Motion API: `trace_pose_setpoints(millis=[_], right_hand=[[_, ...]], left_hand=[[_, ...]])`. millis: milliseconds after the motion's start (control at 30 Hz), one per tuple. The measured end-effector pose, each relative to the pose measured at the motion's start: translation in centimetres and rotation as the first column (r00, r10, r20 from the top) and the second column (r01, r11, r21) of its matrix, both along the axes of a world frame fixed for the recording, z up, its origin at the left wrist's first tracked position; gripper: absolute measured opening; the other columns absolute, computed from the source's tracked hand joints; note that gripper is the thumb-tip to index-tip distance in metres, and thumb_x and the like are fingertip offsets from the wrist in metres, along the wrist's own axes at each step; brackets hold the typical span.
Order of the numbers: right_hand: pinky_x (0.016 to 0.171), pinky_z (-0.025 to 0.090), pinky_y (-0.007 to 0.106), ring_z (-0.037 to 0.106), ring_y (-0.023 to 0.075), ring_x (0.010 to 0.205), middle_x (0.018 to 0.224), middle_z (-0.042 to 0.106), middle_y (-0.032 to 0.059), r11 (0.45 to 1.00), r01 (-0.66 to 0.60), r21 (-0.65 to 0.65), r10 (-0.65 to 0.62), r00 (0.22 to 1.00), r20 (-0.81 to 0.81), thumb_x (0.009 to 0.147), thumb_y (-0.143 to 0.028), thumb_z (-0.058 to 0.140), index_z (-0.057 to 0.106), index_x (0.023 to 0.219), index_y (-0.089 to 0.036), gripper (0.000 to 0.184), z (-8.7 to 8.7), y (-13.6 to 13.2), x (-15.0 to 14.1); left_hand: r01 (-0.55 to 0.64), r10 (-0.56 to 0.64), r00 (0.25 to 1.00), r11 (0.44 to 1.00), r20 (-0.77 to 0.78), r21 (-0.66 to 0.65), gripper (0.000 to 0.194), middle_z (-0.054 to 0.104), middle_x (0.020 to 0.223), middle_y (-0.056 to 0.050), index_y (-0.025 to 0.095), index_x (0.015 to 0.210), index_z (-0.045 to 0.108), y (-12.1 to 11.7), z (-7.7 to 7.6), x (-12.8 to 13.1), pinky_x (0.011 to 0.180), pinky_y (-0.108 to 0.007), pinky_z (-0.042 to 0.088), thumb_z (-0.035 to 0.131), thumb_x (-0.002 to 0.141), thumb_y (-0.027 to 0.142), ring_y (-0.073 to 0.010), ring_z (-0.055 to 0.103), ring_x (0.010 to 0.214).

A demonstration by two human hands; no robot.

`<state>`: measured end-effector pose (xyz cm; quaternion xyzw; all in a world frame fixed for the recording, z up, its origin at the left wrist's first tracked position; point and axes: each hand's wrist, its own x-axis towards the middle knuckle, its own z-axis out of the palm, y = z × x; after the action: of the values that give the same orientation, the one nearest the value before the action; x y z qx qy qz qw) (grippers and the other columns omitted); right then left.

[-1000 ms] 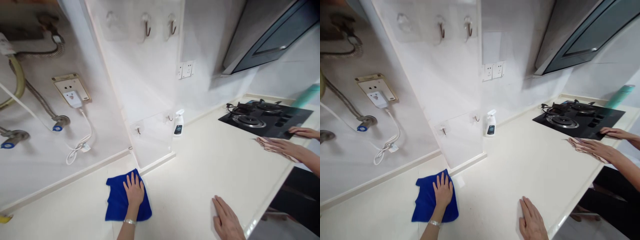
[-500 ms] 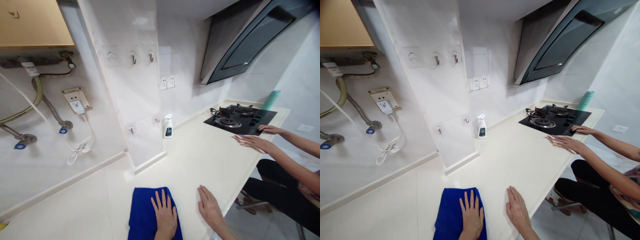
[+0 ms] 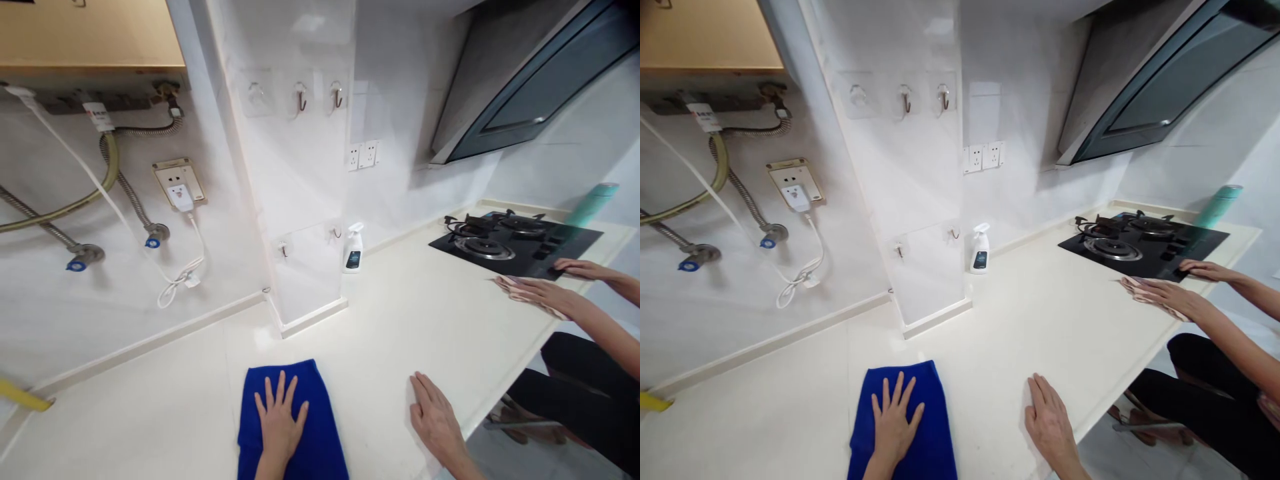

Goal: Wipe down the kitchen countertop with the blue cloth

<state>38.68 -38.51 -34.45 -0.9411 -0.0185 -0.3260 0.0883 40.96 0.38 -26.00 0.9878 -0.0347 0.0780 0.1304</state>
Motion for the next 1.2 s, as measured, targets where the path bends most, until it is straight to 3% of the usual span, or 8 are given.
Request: trace_pose_setpoints(millis=[167, 267, 400, 567, 733, 900, 1000, 1200], right_hand=[[0.104, 0.050, 0.051, 0.045, 0.0326, 0.135, 0.146, 0.046, 0.0178, 0.999, -0.024, -0.032, 0.024, 1.000, 0.001, 0.090, -0.020, 0.038, 0.021, 0.154, -0.016, 0.066, -0.1, -0.3, 0.0], [0.104, 0.050, 0.051, 0.045, 0.0330, 0.136, 0.147, 0.045, 0.0179, 0.999, -0.031, -0.034, 0.031, 1.000, 0.004, 0.091, -0.020, 0.038, 0.020, 0.155, -0.016, 0.067, -0.2, -0.4, 0.0], [0.105, 0.048, 0.052, 0.045, 0.0335, 0.136, 0.148, 0.044, 0.0187, 0.999, -0.025, -0.023, 0.025, 1.000, -0.009, 0.091, -0.021, 0.038, 0.021, 0.154, -0.015, 0.066, 0.0, -0.1, -0.1], [0.105, 0.048, 0.052, 0.044, 0.0333, 0.136, 0.148, 0.044, 0.0182, 0.999, -0.019, -0.027, 0.019, 1.000, -0.018, 0.090, -0.020, 0.038, 0.021, 0.154, -0.015, 0.067, 0.1, 0.0, -0.2], [0.105, 0.048, 0.051, 0.043, 0.0333, 0.138, 0.149, 0.043, 0.0187, 0.999, -0.027, -0.020, 0.027, 1.000, -0.007, 0.091, -0.021, 0.039, 0.020, 0.155, -0.014, 0.068, 0.2, 0.0, -0.3], [0.109, 0.045, 0.051, 0.043, 0.0315, 0.137, 0.151, 0.043, 0.0161, 0.999, -0.011, 0.038, 0.012, 0.999, -0.039, 0.090, -0.022, 0.042, 0.021, 0.156, -0.016, 0.069, 0.5, 0.4, -0.4], [0.110, 0.044, 0.051, 0.043, 0.0312, 0.137, 0.152, 0.042, 0.0150, 0.999, -0.003, 0.055, 0.005, 0.999, -0.042, 0.090, -0.022, 0.041, 0.020, 0.156, -0.017, 0.070, 0.6, 0.6, -0.4], [0.108, 0.046, 0.052, 0.044, 0.0321, 0.137, 0.151, 0.042, 0.0161, 1.000, -0.014, 0.020, 0.015, 0.999, -0.029, 0.091, -0.022, 0.039, 0.018, 0.157, -0.017, 0.069, 0.5, 0.4, -0.4]], left_hand=[[-0.011, -0.003, 0.998, 0.974, -0.063, -0.227, 0.051, 0.040, 0.160, -0.008, 0.027, 0.143, 0.049, 6.0, 2.8, 2.1, 0.123, -0.060, 0.026, 0.044, 0.093, 0.037, -0.0305, 0.030, 0.150], [-0.285, 0.293, 0.956, 0.887, -0.035, -0.364, 0.055, 0.052, 0.145, -0.018, 0.013, 0.138, 0.051, 9.7, 4.1, 0.3, 0.115, -0.045, 0.043, 0.031, 0.096, 0.042, -0.0260, 0.050, 0.136], [-0.552, 0.538, 0.834, 0.811, -0.126, -0.195, 0.050, 0.062, 0.119, -0.016, 0.017, 0.117, 0.064, 12.1, 4.0, -4.6, 0.101, -0.051, 0.051, 0.032, 0.092, 0.046, -0.0343, 0.058, 0.116], [-0.481, 0.470, 0.876, 0.856, -0.103, -0.189, 0.037, 0.064, 0.104, -0.014, 0.021, 0.091, 0.059, 11.0, 3.6, -7.7, 0.092, -0.047, 0.052, 0.036, 0.088, 0.050, -0.0322, 0.061, 0.104], [-0.573, 0.434, 0.794, 0.769, -0.426, -0.284, 0.032, 0.067, 0.072, -0.001, 0.029, 0.098, 0.049, 12.6, 6.2, -8.0, 0.077, -0.039, 0.051, 0.036, 0.089, 0.056, -0.0262, 0.068, 0.075], [-0.694, 0.638, 0.712, 0.704, -0.294, -0.153, 0.043, 0.072, 0.111, -0.007, 0.029, 0.114, 0.054, 15.8, 8.4, -7.4, 0.087, -0.046, 0.054, 0.030, 0.090, 0.056, -0.0303, 0.067, 0.107], [-0.570, 0.550, 0.821, 0.797, -0.151, -0.198, 0.050, 0.071, 0.123, -0.010, 0.024, 0.123, 0.056, 12.8, 7.1, -4.9, 0.098, -0.048, 0.054, 0.031, 0.092, 0.054, -0.0291, 0.064, 0.119], [0.075, -0.072, 0.995, 0.997, 0.072, -0.031, 0.050, 0.046, 0.156, -0.007, 0.027, 0.144, 0.048, 0.8, 1.1, 0.3, 0.119, -0.053, 0.040, 0.039, 0.095, 0.033, -0.0271, 0.037, 0.147]])
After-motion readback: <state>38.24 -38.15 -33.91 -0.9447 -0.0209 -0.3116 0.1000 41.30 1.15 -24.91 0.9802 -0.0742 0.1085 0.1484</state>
